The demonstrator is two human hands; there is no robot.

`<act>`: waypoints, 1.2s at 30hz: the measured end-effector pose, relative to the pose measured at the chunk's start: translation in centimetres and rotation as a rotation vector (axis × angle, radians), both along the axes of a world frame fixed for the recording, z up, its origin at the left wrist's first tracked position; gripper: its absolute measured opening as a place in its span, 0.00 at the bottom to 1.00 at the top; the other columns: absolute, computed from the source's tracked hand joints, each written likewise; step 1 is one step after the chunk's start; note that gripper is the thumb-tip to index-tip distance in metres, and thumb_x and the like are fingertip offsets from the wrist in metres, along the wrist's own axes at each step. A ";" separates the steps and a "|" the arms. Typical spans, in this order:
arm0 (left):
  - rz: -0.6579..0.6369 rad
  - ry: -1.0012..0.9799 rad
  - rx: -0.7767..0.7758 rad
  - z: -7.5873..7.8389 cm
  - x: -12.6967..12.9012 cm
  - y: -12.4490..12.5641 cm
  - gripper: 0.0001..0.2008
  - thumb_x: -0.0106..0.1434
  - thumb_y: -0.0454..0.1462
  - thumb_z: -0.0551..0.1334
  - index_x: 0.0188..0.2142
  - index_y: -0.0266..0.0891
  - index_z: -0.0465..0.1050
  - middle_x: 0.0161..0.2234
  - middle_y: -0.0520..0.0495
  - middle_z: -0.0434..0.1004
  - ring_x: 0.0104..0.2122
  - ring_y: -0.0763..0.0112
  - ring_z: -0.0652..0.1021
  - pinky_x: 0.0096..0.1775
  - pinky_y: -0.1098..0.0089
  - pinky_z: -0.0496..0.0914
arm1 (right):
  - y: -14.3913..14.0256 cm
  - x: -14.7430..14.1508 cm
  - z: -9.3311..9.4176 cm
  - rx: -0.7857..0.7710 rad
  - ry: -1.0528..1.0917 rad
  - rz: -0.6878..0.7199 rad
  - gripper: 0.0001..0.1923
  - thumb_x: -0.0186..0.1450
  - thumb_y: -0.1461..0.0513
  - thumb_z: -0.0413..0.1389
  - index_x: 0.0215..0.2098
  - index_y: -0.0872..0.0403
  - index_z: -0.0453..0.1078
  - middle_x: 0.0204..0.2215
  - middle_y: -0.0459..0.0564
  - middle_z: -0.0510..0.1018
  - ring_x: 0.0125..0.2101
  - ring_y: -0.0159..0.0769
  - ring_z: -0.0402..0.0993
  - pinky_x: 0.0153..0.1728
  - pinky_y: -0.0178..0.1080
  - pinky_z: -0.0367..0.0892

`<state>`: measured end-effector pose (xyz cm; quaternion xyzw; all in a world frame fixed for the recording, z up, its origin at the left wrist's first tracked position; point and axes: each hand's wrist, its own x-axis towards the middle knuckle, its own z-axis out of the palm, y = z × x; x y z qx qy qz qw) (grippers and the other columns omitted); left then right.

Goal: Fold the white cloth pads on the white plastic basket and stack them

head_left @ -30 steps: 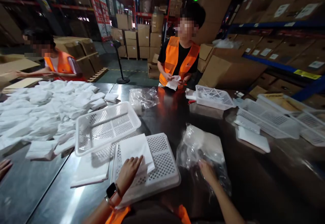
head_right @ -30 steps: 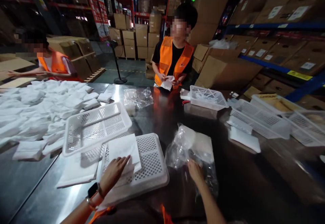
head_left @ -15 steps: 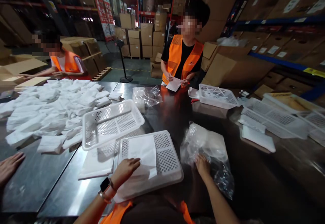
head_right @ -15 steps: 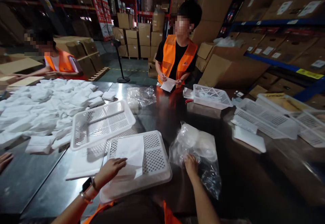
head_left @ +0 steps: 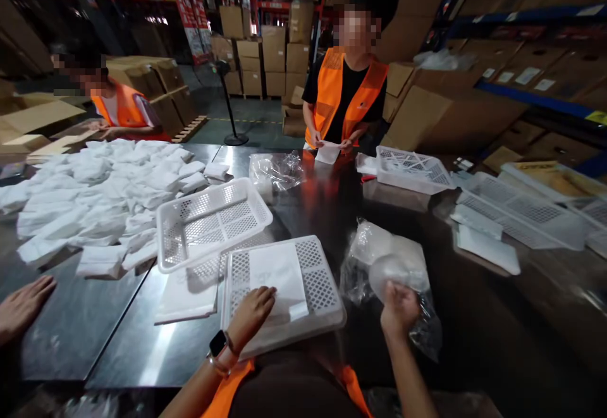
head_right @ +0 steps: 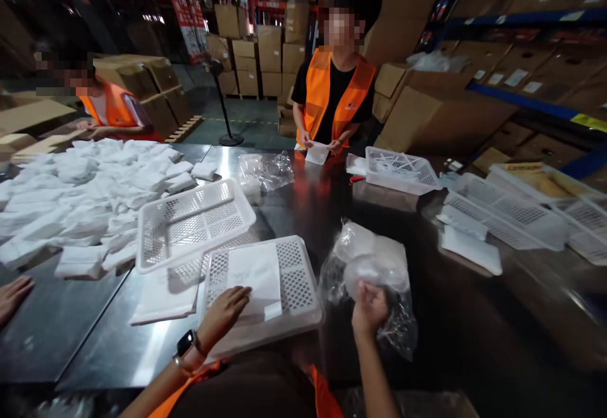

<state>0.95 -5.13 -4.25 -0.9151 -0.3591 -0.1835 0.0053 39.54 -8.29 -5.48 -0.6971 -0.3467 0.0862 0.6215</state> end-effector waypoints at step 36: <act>0.051 0.059 -0.042 -2.5 -2.7 -0.3 0.16 0.70 0.30 0.51 0.44 0.40 0.77 0.53 0.42 0.78 0.41 0.67 0.79 0.37 0.67 0.75 | 3.4 -19.6 6.2 -0.933 -1.013 0.552 0.24 0.67 0.60 0.58 0.59 0.63 0.67 0.36 0.65 0.81 0.32 0.48 0.81 0.31 0.43 0.74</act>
